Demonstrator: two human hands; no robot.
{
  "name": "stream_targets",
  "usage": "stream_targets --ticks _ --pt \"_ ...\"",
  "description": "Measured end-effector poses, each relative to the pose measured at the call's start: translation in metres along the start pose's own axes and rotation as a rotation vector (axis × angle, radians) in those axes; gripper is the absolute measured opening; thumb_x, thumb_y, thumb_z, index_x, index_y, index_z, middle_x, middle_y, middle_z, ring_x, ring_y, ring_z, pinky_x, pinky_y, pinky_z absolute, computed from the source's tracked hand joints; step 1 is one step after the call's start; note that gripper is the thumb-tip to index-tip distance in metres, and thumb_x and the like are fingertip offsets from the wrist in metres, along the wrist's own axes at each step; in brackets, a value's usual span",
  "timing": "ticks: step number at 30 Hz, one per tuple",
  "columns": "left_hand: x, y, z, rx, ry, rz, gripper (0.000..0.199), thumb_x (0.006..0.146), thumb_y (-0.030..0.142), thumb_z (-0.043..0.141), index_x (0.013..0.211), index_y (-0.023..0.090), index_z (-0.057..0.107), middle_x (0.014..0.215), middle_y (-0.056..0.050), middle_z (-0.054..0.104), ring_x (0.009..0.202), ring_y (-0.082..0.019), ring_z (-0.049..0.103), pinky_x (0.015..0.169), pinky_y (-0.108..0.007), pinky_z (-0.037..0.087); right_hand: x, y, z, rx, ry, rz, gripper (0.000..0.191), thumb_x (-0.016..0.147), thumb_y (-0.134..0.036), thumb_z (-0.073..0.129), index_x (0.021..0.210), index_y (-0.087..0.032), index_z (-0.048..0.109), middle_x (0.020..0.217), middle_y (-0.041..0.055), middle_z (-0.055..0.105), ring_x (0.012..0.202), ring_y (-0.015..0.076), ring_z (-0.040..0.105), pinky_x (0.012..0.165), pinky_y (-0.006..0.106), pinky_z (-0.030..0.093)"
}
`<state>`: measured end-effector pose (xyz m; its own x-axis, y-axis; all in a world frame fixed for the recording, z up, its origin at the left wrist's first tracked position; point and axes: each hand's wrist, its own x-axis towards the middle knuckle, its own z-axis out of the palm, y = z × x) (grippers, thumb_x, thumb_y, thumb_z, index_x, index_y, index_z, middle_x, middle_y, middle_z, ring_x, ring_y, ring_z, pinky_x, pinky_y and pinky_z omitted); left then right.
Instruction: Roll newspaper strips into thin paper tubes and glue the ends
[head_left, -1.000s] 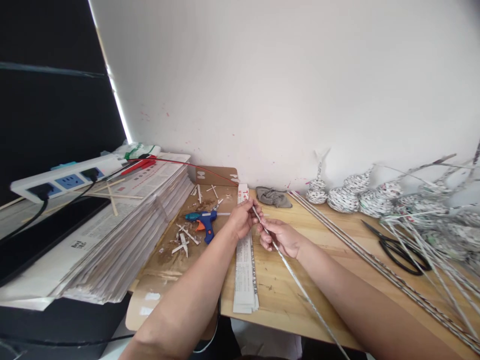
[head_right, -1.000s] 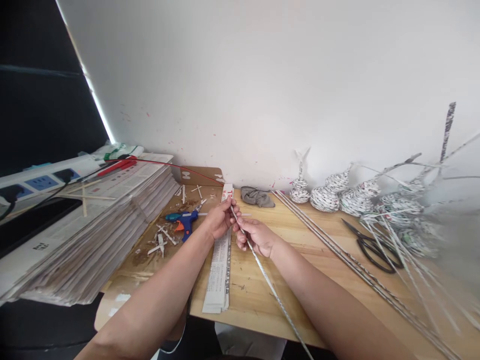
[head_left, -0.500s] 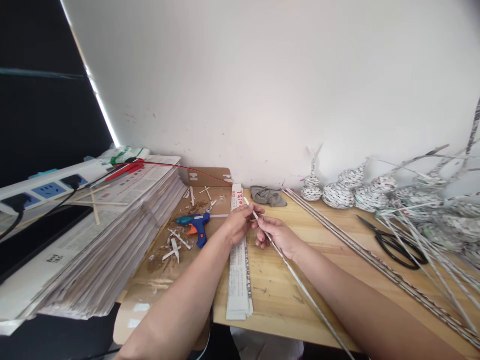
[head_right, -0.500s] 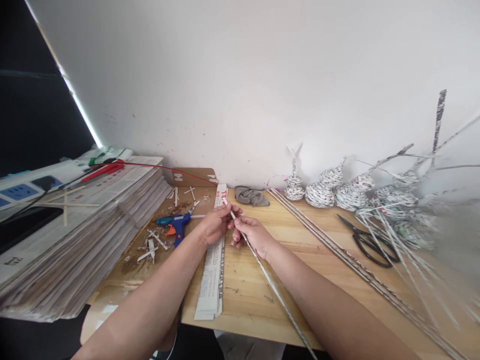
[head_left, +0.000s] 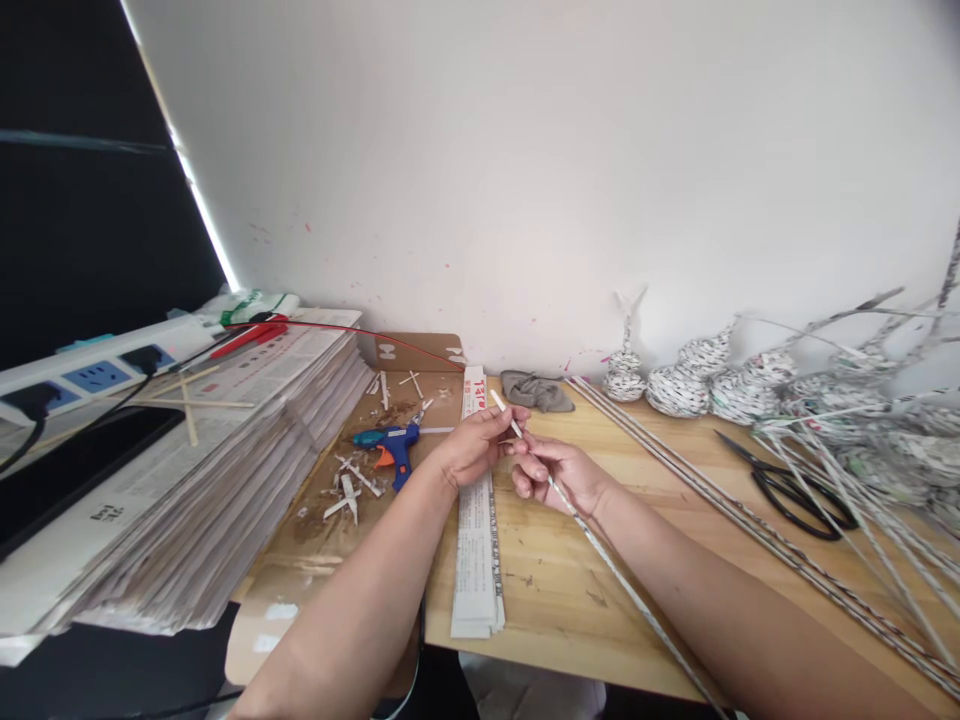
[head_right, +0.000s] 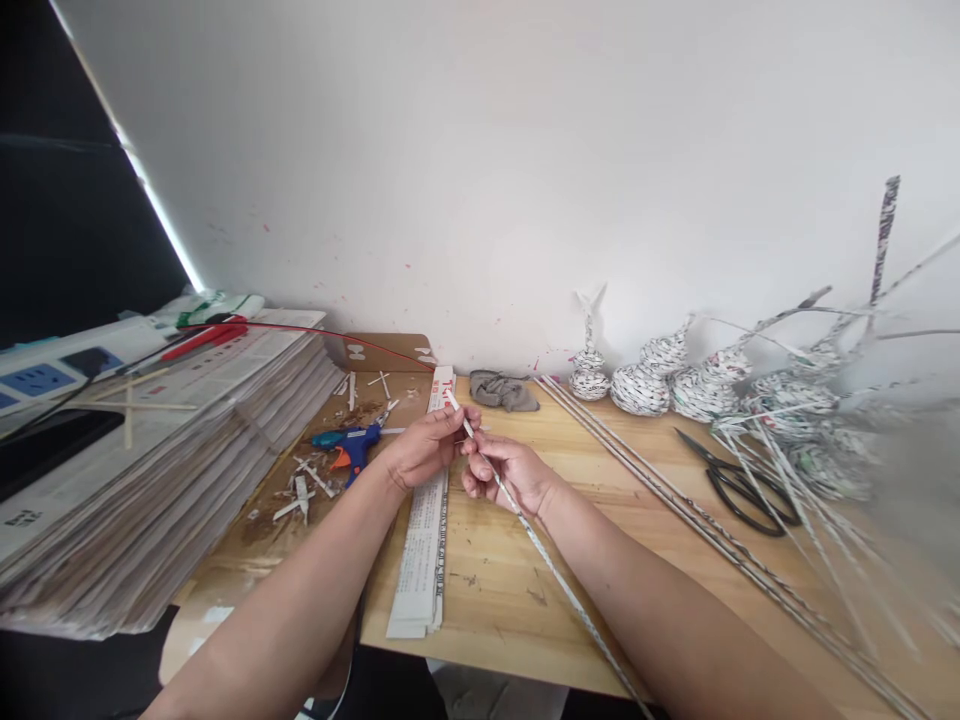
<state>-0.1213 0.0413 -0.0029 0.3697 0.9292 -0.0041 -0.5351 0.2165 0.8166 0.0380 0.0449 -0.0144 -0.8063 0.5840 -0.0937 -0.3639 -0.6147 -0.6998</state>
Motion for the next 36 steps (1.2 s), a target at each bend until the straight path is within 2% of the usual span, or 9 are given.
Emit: stream_targets --ticks 4,9,12,15,17,20,26,31,36 --pt "0.0 0.001 -0.001 0.039 0.001 -0.013 0.023 0.077 0.031 0.066 0.085 0.01 0.063 0.07 -0.004 0.059 0.056 -0.009 0.054 0.057 -0.021 0.043 0.0 0.002 0.0 -0.107 0.046 -0.001 0.019 0.083 -0.034 0.056 0.08 -0.016 0.055 0.048 -0.0043 0.047 0.054 0.0162 0.058 0.056 0.028 0.04" --pt "0.003 -0.002 -0.004 0.073 0.003 -0.019 0.025 0.076 0.034 0.067 0.082 0.011 0.063 0.057 0.0 0.053 0.047 -0.008 0.046 0.048 -0.019 0.036 0.001 0.001 0.005 -0.516 0.239 -0.024 0.037 0.082 -0.053 0.054 0.084 -0.016 0.058 0.055 -0.0006 0.054 0.054 0.0168 0.06 0.049 0.025 0.039" --pt "0.005 -0.004 -0.004 0.051 0.072 0.021 0.022 0.074 0.03 0.07 0.08 0.009 0.065 0.065 -0.002 0.059 0.056 -0.008 0.052 0.05 -0.017 0.038 0.0 -0.007 0.008 -0.767 0.469 -0.205 0.042 0.079 -0.058 0.054 0.073 -0.017 0.055 0.054 -0.0009 0.053 0.049 0.0137 0.054 0.045 0.024 0.036" --pt "0.004 -0.005 -0.002 0.027 0.087 -0.015 0.02 0.074 0.026 0.07 0.084 0.009 0.066 0.074 -0.006 0.063 0.064 -0.01 0.058 0.049 -0.016 0.039 -0.002 -0.016 0.008 -0.897 0.625 -0.455 0.034 0.076 -0.053 0.061 0.079 -0.019 0.055 0.068 0.0013 0.061 0.059 0.0141 0.055 0.051 0.025 0.041" --pt "0.004 -0.005 0.001 0.014 0.07 -0.063 0.018 0.076 0.025 0.068 0.086 0.01 0.066 0.076 -0.007 0.065 0.067 -0.012 0.061 0.052 -0.017 0.044 -0.003 -0.02 0.008 -0.984 0.598 -0.535 0.031 0.077 -0.048 0.062 0.091 -0.02 0.06 0.085 0.0046 0.065 0.072 0.0161 0.058 0.06 0.026 0.045" --pt "0.002 -0.005 0.003 0.004 0.056 -0.081 0.014 0.078 0.021 0.066 0.085 0.009 0.066 0.08 -0.008 0.066 0.07 -0.011 0.062 0.061 -0.019 0.05 -0.003 -0.023 0.009 -1.146 0.525 -0.535 0.028 0.079 -0.04 0.061 0.1 -0.021 0.066 0.102 0.0071 0.064 0.087 0.0183 0.059 0.076 0.03 0.046" --pt "0.001 -0.006 0.004 0.027 0.027 -0.08 0.015 0.079 0.014 0.062 0.093 0.01 0.066 0.089 -0.009 0.067 0.077 -0.012 0.063 0.069 -0.021 0.052 0.002 -0.028 0.019 -1.354 0.56 -0.511 0.025 0.078 -0.029 0.06 0.101 -0.024 0.07 0.102 0.0053 0.066 0.094 0.019 0.059 0.087 0.033 0.043" --pt "0.0 -0.007 0.002 0.035 0.005 -0.101 0.018 0.076 0.012 0.064 0.094 0.01 0.066 0.089 -0.01 0.067 0.08 -0.015 0.065 0.074 -0.025 0.052 0.007 -0.036 0.024 -1.254 0.57 -0.412 0.018 0.075 -0.025 0.061 0.087 -0.019 0.072 0.089 0.0056 0.07 0.079 0.0188 0.064 0.073 0.03 0.048" --pt "0.001 -0.01 0.0 0.037 -0.028 -0.081 0.018 0.076 0.013 0.065 0.093 0.009 0.066 0.087 -0.011 0.068 0.08 -0.016 0.066 0.075 -0.026 0.052 0.013 -0.039 0.021 -1.239 0.629 -0.392 0.01 0.071 -0.023 0.062 0.073 -0.019 0.071 0.071 0.0042 0.069 0.059 0.0169 0.06 0.056 0.028 0.045"
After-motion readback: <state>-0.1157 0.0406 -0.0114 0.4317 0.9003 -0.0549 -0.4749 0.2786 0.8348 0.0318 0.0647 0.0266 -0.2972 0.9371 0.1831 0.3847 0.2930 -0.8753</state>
